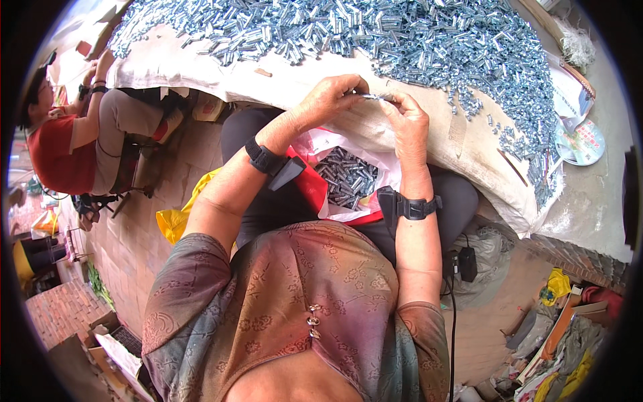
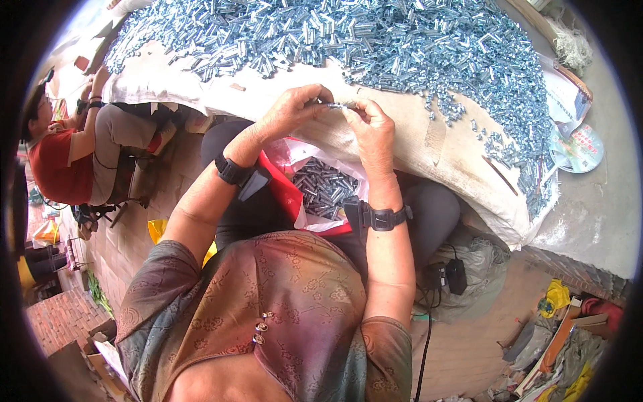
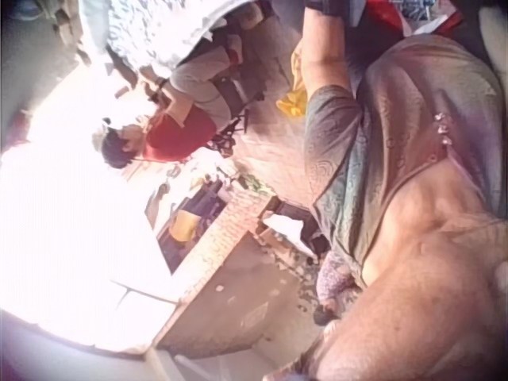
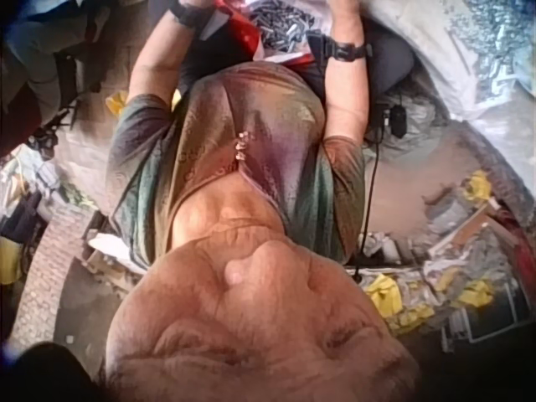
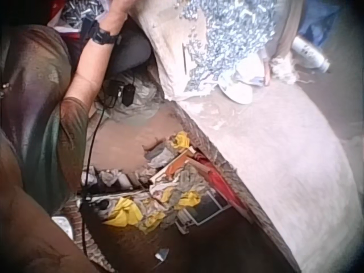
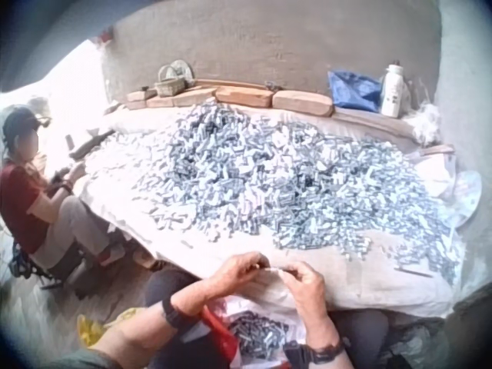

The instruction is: Sorting and inspecting small metal hardware parts from a large pile into a container.

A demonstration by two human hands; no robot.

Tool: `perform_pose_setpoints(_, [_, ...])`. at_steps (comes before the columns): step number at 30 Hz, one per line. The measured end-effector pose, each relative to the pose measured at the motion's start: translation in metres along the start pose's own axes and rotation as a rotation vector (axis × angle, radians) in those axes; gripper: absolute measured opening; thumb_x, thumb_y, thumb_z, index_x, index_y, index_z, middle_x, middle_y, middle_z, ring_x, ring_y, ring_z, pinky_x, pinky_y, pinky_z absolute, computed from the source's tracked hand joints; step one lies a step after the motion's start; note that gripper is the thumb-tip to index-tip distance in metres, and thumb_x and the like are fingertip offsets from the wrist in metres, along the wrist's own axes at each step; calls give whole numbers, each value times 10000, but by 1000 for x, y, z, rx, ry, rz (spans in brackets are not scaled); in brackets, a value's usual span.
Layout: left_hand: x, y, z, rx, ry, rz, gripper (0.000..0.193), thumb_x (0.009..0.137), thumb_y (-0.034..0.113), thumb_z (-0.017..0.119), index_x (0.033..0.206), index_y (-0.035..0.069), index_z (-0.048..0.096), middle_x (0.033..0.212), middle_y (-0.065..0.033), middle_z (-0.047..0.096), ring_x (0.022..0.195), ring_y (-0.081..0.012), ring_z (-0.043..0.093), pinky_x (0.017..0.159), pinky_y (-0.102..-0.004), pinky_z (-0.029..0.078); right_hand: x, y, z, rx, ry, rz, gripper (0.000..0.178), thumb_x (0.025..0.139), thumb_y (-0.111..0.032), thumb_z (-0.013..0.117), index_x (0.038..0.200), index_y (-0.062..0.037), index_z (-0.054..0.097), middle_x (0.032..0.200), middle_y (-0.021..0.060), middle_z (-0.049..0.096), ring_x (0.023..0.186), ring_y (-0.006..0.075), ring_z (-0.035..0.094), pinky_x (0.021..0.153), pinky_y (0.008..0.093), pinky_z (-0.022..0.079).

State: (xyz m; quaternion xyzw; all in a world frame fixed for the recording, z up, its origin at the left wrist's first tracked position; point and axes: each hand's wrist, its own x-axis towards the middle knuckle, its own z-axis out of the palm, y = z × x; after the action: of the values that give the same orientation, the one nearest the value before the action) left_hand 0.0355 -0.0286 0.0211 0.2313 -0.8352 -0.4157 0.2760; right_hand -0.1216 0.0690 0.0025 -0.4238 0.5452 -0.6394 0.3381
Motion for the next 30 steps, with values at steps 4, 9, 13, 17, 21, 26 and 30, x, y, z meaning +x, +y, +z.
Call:
perform_pose_setpoints(4, [-4, 1, 2, -111, 0, -7, 132, 830, 62, 595, 957, 28, 583, 762, -13, 555, 708, -81, 502, 647, -234, 437, -4, -2, 0, 35, -19, 26, 189, 787, -41, 657, 968, 6, 627, 822, -12, 620, 726, 36, 538, 660, 182, 437])
perform_pose_setpoints(9, [-11, -5, 5, -333, 13, -110, 105, 862, 108, 594, 943, 40, 593, 753, 40, 535, 674, -36, 470, 586, -183, 397, -4, -1, 1, 74, -8, 66, 175, 784, -43, 660, 951, 3, 637, 825, -13, 620, 719, 41, 538, 654, 182, 433])
perform_pose_setpoints(13, [-14, -4, 8, -525, 21, -220, 121, 857, 137, 613, 942, 52, 598, 722, 44, 537, 622, -16, 455, 523, -152, 351, -6, 1, 2, 264, 5, 122, 178, 783, -43, 661, 954, 5, 638, 827, -11, 620, 714, 47, 536, 642, 190, 434])
perform_pose_setpoints(17, [-14, -4, 13, -577, 84, -201, 137, 858, 174, 621, 923, 53, 615, 668, 39, 556, 558, -8, 459, 480, -156, 364, -8, 2, 1, 8, 16, 15, 176, 781, -46, 660, 947, 4, 634, 819, -6, 613, 709, 50, 534, 632, 200, 438])
perform_pose_setpoints(21, [-8, -7, 22, -531, 106, -209, 109, 842, 126, 617, 917, 47, 613, 686, 2, 570, 573, -53, 493, 504, -197, 407, -8, 1, 0, -221, -20, -103, 164, 750, -29, 653, 912, -20, 627, 825, 53, 619, 714, 115, 576, 640, 237, 457])
perform_pose_setpoints(26, [5, -1, 41, 335, 27, 282, 121, 776, 63, 582, 889, 47, 543, 803, -123, 566, 728, -315, 588, 629, -366, 487, -1, 4, -10, -794, -109, -173, 146, 692, 6, 602, 831, -38, 603, 848, 130, 601, 814, 285, 578, 725, 363, 464])
perform_pose_setpoints(30, [9, 11, 43, 457, -77, 263, 100, 776, 59, 562, 865, 43, 518, 793, -131, 552, 748, -316, 593, 635, -379, 486, 4, 0, -31, -918, -22, -202, 131, 693, 6, 566, 817, -28, 590, 879, 142, 580, 869, 321, 545, 773, 399, 446])
